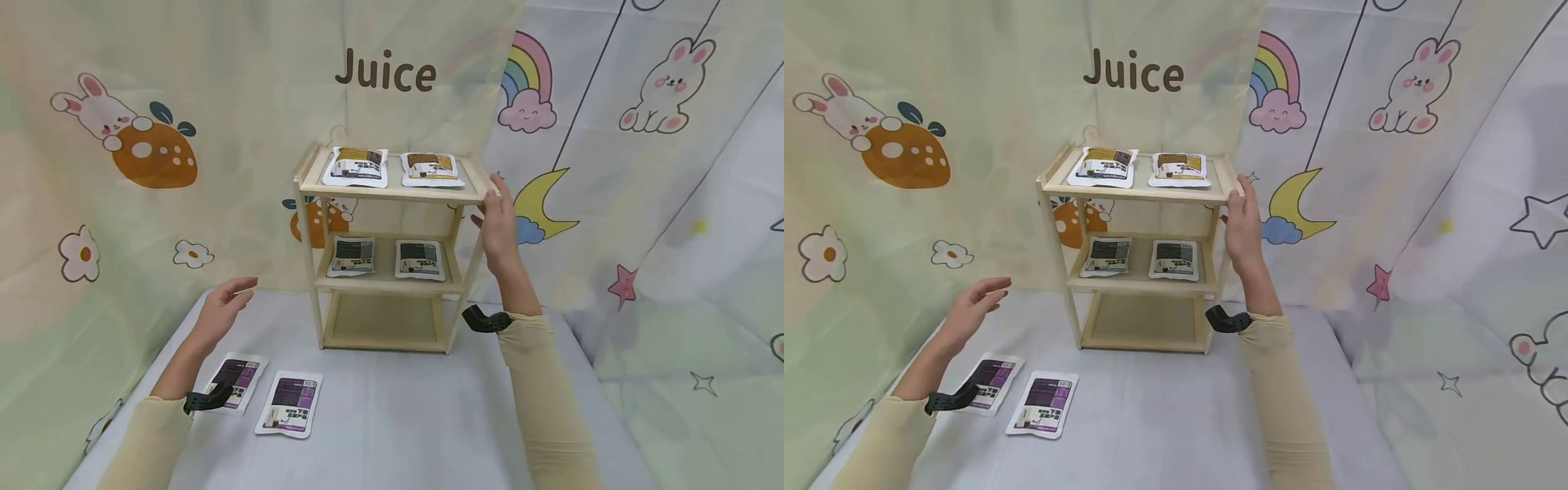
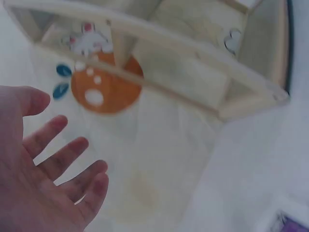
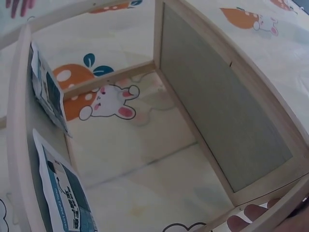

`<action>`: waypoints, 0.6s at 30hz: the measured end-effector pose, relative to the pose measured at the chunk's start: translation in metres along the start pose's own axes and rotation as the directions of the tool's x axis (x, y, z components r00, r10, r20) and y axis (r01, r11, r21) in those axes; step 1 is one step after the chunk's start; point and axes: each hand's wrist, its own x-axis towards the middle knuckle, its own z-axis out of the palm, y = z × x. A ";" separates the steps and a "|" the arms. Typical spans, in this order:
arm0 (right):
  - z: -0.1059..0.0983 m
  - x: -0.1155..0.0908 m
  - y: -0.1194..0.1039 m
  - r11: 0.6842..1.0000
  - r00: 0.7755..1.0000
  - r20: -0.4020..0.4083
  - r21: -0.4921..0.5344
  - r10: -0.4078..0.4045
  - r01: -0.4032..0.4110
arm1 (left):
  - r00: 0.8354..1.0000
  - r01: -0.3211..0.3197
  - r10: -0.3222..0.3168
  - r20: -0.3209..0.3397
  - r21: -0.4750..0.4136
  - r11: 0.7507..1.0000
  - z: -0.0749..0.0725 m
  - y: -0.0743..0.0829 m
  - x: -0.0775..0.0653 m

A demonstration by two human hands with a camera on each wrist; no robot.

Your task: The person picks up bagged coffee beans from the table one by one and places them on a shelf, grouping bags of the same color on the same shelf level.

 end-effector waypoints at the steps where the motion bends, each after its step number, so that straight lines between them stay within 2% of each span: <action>1: 0.000 0.002 0.000 1.000 1.000 -0.002 0.001 -0.003 0.003 | 1.000 0.009 -0.009 -0.005 0.006 1.000 -0.004 -0.008 -0.004; 5: 0.000 0.006 -0.003 1.000 1.000 -0.009 0.003 0.000 0.000 | 0.999 0.053 -0.053 -0.013 0.036 0.998 -0.021 -0.040 -0.024; 9: 0.001 0.006 -0.002 1.000 1.000 -0.008 0.006 0.009 -0.009 | 0.991 0.135 -0.136 0.006 0.079 0.988 -0.032 -0.065 -0.049; 10: 0.002 0.005 -0.002 1.000 1.000 -0.008 0.009 0.012 -0.011 | 0.985 0.173 -0.174 0.003 0.093 0.981 -0.032 -0.071 -0.055; 15: 0.001 0.005 0.000 1.000 1.000 -0.009 0.023 0.019 -0.019 | 0.948 0.306 -0.311 0.067 0.075 0.949 -0.026 -0.095 -0.074; 18: 0.002 0.003 0.001 0.999 0.999 -0.006 0.037 0.036 -0.036 | 0.928 0.338 -0.353 0.117 0.135 0.932 -0.023 -0.102 -0.085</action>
